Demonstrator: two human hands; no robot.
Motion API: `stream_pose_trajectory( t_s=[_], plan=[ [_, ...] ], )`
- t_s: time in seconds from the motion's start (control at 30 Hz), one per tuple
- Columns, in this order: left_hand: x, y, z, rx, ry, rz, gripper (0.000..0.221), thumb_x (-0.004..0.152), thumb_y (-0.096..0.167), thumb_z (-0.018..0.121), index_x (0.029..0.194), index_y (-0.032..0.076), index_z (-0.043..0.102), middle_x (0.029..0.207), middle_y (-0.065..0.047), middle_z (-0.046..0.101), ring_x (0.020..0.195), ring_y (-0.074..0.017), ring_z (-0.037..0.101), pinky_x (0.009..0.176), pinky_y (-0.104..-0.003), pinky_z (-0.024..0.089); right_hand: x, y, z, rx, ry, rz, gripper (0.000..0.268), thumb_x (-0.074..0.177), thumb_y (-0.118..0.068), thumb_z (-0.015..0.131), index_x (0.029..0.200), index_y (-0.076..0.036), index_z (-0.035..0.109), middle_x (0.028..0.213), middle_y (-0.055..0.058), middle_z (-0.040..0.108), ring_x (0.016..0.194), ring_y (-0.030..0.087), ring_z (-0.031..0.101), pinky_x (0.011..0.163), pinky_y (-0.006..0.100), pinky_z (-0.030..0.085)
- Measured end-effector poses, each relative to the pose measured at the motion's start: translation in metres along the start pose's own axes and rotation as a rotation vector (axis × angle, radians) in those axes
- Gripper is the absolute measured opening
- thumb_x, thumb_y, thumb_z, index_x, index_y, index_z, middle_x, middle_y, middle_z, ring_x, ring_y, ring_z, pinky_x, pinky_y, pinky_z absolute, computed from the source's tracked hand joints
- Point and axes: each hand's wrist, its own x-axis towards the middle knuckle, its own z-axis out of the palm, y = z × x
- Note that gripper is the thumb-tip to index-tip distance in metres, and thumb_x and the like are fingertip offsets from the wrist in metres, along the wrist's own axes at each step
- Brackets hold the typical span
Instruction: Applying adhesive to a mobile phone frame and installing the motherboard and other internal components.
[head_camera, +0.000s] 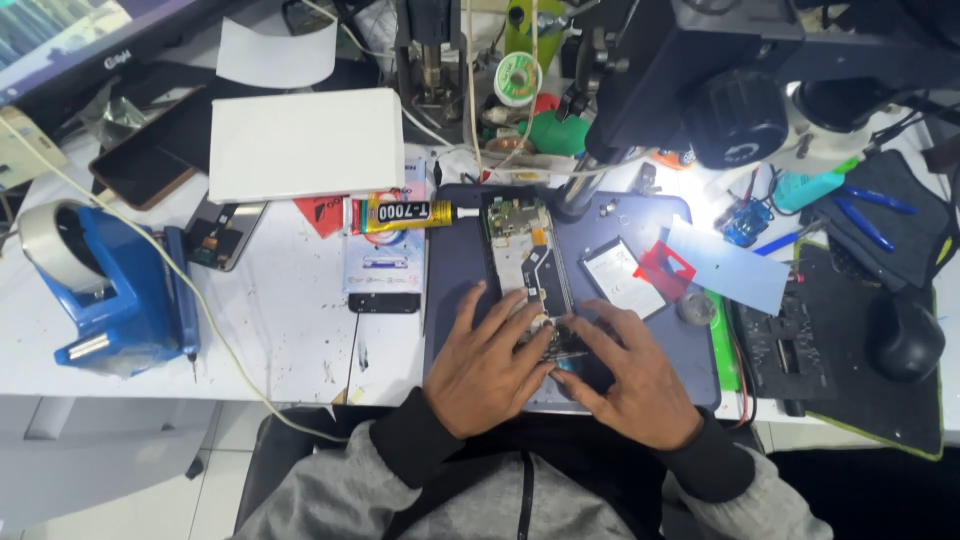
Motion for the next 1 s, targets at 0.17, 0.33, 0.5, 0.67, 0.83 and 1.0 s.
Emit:
stream_pose_trajectory(
  t_s=[0.17, 0.33, 0.5, 0.67, 0.83, 1.0],
  plan=[
    [0.002, 0.0, -0.004, 0.059, -0.032, 0.004, 0.035, 0.102, 0.031, 0.064, 0.12, 0.002, 0.069, 0.131, -0.018, 0.063, 0.131, -0.0378, 0.055, 0.107, -0.066, 0.04, -0.002, 0.003, 0.0, -0.019, -0.039, -0.054, 0.051, 0.095, -0.035, 0.07, 0.135, -0.007, 0.056, 0.136, 0.023, 0.055, 0.102, 0.033, 0.06, 0.089, 0.046, 0.054],
    [0.0, -0.001, -0.001, 0.055, -0.044, 0.002, 0.035, 0.103, 0.032, 0.062, 0.121, 0.003, 0.069, 0.132, -0.019, 0.063, 0.132, -0.0387, 0.055, 0.11, -0.065, 0.038, -0.002, 0.0, 0.001, -0.088, -0.013, -0.122, 0.046, 0.096, -0.032, 0.07, 0.129, -0.001, 0.06, 0.134, 0.025, 0.055, 0.089, 0.03, 0.057, 0.082, 0.045, 0.053],
    [-0.002, -0.001, 0.002, 0.057, -0.052, -0.003, 0.037, 0.103, 0.033, 0.062, 0.122, 0.003, 0.069, 0.134, -0.02, 0.063, 0.133, -0.0385, 0.054, 0.111, -0.065, 0.038, -0.003, 0.0, 0.002, -0.137, 0.01, -0.145, 0.045, 0.095, -0.03, 0.072, 0.127, 0.0, 0.063, 0.133, 0.025, 0.055, 0.091, 0.032, 0.059, 0.084, 0.047, 0.054],
    [-0.002, 0.0, 0.002, 0.086, -0.039, 0.006, 0.036, 0.103, 0.033, 0.06, 0.121, 0.003, 0.07, 0.133, -0.02, 0.064, 0.133, -0.0378, 0.055, 0.11, -0.063, 0.039, 0.002, -0.006, 0.002, -0.185, -0.002, -0.178, 0.042, 0.095, -0.026, 0.072, 0.125, 0.002, 0.062, 0.131, 0.026, 0.054, 0.089, 0.032, 0.06, 0.081, 0.047, 0.054],
    [-0.003, 0.002, 0.004, 0.093, -0.011, 0.002, 0.035, 0.103, 0.031, 0.06, 0.12, 0.002, 0.071, 0.129, -0.02, 0.066, 0.131, -0.0381, 0.056, 0.11, -0.063, 0.04, 0.001, -0.015, 0.008, -0.414, 0.023, -0.181, 0.043, 0.098, -0.034, 0.06, 0.124, 0.001, 0.062, 0.13, 0.026, 0.056, 0.102, 0.039, 0.059, 0.077, 0.046, 0.049],
    [-0.004, 0.002, 0.004, 0.103, -0.018, -0.008, 0.034, 0.103, 0.031, 0.059, 0.119, 0.003, 0.071, 0.132, -0.019, 0.064, 0.133, -0.0375, 0.055, 0.112, -0.062, 0.039, 0.004, -0.026, 0.014, -0.399, 0.075, -0.137, 0.037, 0.096, -0.025, 0.061, 0.12, 0.003, 0.062, 0.134, 0.025, 0.055, 0.117, 0.042, 0.058, 0.085, 0.051, 0.051]
  ],
)
